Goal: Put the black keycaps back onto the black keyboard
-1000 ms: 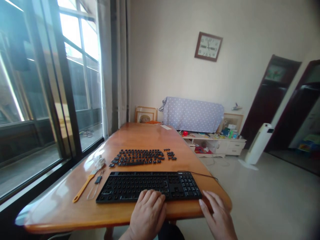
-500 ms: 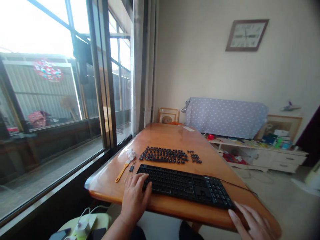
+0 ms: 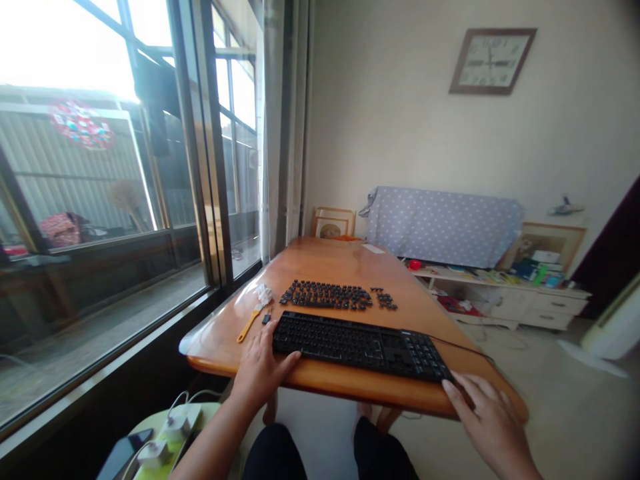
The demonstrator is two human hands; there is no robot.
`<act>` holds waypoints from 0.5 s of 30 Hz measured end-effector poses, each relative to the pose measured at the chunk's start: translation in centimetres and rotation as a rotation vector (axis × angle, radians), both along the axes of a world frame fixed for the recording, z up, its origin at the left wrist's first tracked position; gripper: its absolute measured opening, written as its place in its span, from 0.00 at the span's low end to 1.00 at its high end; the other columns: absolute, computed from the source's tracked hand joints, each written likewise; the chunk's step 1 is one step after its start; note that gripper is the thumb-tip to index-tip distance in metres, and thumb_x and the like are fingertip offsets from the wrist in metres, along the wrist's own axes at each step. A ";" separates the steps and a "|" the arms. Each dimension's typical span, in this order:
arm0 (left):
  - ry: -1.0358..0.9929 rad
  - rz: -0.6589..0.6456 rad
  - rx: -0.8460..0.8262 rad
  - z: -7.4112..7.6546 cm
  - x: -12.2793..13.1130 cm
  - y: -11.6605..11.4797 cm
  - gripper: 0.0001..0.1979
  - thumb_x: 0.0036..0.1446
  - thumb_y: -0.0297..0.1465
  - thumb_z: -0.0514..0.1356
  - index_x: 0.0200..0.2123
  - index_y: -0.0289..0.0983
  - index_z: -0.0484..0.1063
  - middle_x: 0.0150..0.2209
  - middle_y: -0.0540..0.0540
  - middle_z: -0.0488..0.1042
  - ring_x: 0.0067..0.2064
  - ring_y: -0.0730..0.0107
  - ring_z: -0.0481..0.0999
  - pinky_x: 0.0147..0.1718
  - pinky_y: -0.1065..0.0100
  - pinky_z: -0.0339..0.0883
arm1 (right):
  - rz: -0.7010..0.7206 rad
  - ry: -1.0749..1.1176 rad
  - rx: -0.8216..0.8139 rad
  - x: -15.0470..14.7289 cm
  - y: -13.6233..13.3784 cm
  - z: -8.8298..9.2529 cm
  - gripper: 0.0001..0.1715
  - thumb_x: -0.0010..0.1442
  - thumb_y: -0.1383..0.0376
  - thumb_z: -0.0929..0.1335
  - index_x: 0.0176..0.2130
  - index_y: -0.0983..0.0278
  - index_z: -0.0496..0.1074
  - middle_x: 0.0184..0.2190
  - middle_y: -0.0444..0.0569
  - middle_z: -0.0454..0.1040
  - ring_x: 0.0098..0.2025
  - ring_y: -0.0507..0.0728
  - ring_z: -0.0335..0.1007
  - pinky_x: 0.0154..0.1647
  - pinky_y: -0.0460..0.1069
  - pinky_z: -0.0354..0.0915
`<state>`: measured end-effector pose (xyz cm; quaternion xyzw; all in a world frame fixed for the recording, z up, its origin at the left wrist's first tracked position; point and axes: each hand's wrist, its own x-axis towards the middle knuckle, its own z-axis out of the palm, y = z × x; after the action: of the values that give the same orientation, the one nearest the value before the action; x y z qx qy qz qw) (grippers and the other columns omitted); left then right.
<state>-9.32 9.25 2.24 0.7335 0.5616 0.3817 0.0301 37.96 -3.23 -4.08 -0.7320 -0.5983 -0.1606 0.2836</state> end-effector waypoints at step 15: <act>0.033 -0.002 0.010 -0.1 -0.1 0.2 0.39 0.57 0.51 0.60 0.64 0.33 0.60 0.61 0.33 0.71 0.63 0.47 0.70 0.63 0.47 0.66 | -0.033 0.058 -0.002 -1.0 0.1 1.2 0.34 0.68 0.41 0.58 0.53 0.58 0.78 0.50 0.53 0.75 0.51 0.65 0.70 0.56 0.60 0.66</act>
<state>-9.43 9.44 2.12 0.7405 0.5592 0.3723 0.0176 36.94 -3.14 -2.89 -0.7464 -0.5778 -0.1433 0.2975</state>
